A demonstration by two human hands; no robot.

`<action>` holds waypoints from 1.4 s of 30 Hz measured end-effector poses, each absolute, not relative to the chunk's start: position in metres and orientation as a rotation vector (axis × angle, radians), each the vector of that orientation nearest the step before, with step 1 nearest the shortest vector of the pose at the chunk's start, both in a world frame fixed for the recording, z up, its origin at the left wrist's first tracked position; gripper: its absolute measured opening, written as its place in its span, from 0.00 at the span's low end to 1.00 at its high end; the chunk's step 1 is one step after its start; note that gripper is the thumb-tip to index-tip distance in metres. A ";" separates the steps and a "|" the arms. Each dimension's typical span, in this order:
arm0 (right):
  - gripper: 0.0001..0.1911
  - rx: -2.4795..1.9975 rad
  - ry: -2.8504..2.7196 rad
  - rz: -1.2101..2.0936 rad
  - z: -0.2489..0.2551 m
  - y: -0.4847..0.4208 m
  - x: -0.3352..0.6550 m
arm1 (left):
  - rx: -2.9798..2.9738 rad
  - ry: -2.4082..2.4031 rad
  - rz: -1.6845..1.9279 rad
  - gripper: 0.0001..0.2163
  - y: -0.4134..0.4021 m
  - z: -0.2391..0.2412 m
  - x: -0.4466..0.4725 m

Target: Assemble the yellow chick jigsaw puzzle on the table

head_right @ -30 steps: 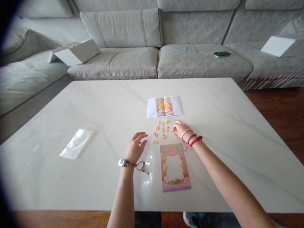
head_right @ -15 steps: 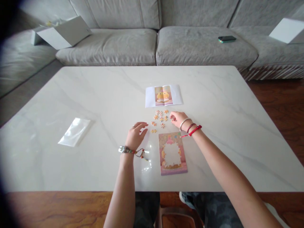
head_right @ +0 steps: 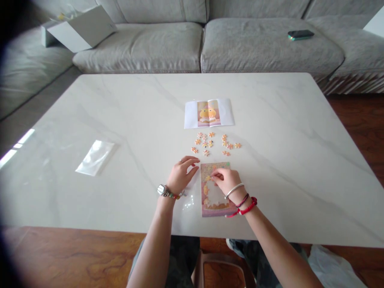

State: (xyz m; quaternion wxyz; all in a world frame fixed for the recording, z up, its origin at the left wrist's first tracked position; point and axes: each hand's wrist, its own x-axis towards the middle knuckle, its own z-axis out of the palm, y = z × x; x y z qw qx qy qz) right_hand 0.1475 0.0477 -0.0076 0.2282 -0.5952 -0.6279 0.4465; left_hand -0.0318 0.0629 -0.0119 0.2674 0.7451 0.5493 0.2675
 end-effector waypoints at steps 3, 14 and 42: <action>0.04 -1.627 -1.812 1.151 -0.008 0.047 0.149 | 2.024 1.488 0.665 0.09 0.061 -0.013 -0.030; 0.04 -1.576 -1.907 1.042 -0.010 0.049 0.150 | 2.127 1.464 0.625 0.10 0.060 -0.015 -0.023; 0.04 -1.566 -2.114 0.935 -0.012 0.044 0.148 | 2.252 1.455 0.464 0.13 0.058 -0.017 -0.026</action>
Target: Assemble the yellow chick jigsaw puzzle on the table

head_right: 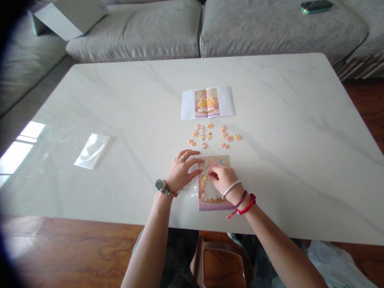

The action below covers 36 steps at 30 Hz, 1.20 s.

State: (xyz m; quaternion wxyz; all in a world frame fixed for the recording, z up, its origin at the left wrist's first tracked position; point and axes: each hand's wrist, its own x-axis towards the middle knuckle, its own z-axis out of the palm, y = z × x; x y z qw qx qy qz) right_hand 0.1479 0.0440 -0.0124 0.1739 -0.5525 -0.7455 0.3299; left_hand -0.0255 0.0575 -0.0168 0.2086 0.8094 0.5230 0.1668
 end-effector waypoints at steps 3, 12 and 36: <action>0.05 -1.552 -2.150 0.870 -0.011 0.043 0.146 | 2.256 1.454 0.474 0.12 0.058 -0.017 -0.025; 0.06 -1.572 -2.177 0.823 -0.012 0.042 0.144 | 2.264 1.437 0.462 0.12 0.057 -0.014 -0.024; 0.07 -1.493 -2.302 0.761 -0.010 0.032 0.154 | 2.255 1.442 0.330 0.19 0.052 -0.009 -0.018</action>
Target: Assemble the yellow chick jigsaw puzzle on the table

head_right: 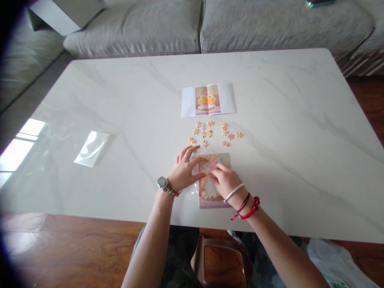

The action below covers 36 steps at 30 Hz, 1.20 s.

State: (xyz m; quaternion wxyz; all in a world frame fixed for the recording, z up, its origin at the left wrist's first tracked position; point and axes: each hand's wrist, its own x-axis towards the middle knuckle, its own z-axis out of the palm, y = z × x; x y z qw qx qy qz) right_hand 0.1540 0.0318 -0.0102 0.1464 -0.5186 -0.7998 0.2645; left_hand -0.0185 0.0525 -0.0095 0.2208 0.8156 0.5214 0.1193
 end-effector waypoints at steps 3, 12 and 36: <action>0.08 -1.523 -2.453 0.663 -0.006 0.026 0.148 | 2.266 1.448 0.320 0.21 0.052 -0.009 -0.018; 0.10 -1.424 -2.322 0.693 -0.007 0.026 0.150 | 2.269 1.419 0.346 0.26 0.048 0.002 -0.011; 0.12 -1.528 -2.350 0.598 -0.009 0.165 0.126 | 1.957 1.854 0.976 0.15 0.073 -0.010 -0.051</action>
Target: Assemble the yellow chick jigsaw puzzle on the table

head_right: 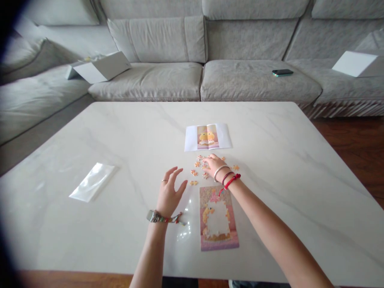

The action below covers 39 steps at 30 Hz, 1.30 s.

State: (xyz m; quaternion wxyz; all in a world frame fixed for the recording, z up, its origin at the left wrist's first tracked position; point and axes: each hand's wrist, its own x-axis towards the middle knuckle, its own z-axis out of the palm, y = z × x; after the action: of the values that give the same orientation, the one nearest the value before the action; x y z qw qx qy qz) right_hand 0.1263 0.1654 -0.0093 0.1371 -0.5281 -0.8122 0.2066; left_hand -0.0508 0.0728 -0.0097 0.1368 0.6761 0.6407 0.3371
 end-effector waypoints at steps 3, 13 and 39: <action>0.07 -1.561 -2.311 0.586 -0.017 0.169 0.112 | 1.990 1.840 0.926 0.14 0.072 -0.011 -0.052; 0.04 -1.459 -2.049 0.969 -0.002 0.145 0.133 | 2.039 1.786 0.880 0.13 0.073 -0.011 -0.051; 0.05 -1.602 -1.795 1.200 -0.013 0.047 0.149 | 2.130 1.570 0.650 0.10 0.072 -0.013 -0.041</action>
State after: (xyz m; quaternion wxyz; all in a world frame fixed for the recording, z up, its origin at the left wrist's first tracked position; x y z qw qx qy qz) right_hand 0.1488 0.0474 -0.0134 0.2245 -0.5806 -0.6507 0.4349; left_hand -0.0405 0.0715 -0.0128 0.2069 0.7649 0.5636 0.2335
